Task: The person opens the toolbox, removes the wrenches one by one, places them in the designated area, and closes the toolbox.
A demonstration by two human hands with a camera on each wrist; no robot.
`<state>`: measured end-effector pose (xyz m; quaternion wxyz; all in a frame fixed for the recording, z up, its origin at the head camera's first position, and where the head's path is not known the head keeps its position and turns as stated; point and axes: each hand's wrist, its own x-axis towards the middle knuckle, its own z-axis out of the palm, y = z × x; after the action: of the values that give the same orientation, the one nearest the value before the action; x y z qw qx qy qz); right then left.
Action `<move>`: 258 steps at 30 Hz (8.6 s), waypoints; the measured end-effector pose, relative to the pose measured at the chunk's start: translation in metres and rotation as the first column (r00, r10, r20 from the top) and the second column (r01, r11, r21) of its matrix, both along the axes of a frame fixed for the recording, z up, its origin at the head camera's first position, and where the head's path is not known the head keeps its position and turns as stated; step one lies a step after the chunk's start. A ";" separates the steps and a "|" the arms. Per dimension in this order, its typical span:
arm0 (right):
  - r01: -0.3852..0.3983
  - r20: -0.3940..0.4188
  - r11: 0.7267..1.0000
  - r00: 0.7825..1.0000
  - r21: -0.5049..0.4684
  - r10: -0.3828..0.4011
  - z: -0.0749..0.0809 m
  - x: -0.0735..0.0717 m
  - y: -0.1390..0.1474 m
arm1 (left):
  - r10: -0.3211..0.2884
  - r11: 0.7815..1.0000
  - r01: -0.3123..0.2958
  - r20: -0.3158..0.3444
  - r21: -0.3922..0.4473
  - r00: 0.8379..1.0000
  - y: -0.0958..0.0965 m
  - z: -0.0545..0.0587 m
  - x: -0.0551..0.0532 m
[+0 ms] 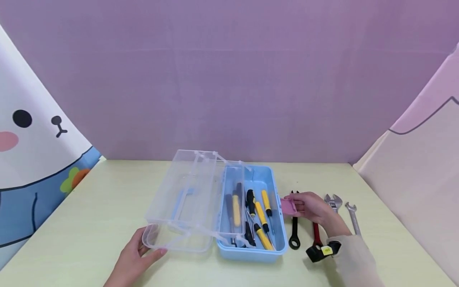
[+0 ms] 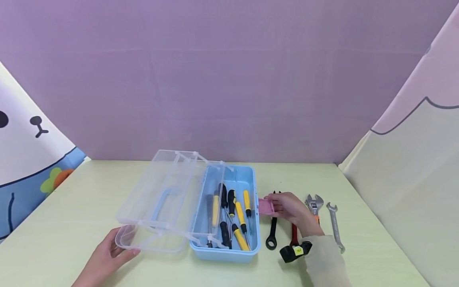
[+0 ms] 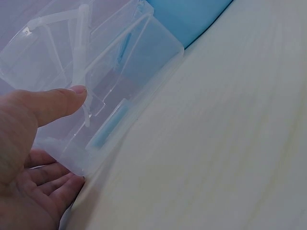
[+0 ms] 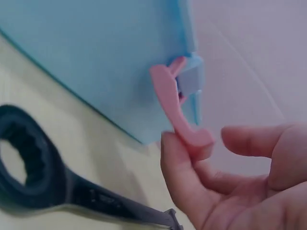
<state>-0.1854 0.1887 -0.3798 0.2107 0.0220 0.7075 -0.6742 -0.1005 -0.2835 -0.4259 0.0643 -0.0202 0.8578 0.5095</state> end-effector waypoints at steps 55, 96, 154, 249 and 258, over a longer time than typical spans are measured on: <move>-0.172 0.073 0.842 0.968 -0.511 0.241 -0.033 -0.001 -0.013 | 0.067 0.995 -0.074 -0.107 -0.060 0.992 0.002 0.014 0.006; -0.139 0.074 0.870 0.978 -0.473 0.196 -0.034 0.002 -0.012 | -0.323 0.900 -0.075 -0.771 -0.430 0.549 0.052 0.119 0.006; -0.109 0.037 0.861 0.988 -0.497 0.147 -0.036 0.001 -0.017 | -0.391 0.904 0.142 -0.644 -0.404 0.657 0.156 0.115 0.007; 0.022 0.021 0.975 1.000 -0.221 -0.018 -0.022 0.007 -0.017 | -0.732 0.509 -0.143 -0.515 -0.849 0.446 0.226 0.074 0.013; 0.032 0.023 0.969 0.999 -0.244 -0.027 -0.022 0.003 -0.022 | -0.726 0.529 -0.111 -0.516 -0.842 0.455 0.223 0.071 0.011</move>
<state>-0.1828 0.1670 -0.4020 0.2085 0.0131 0.6167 -0.7589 -0.0896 -0.0603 -0.3550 -0.2646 0.3810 0.8859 -0.0063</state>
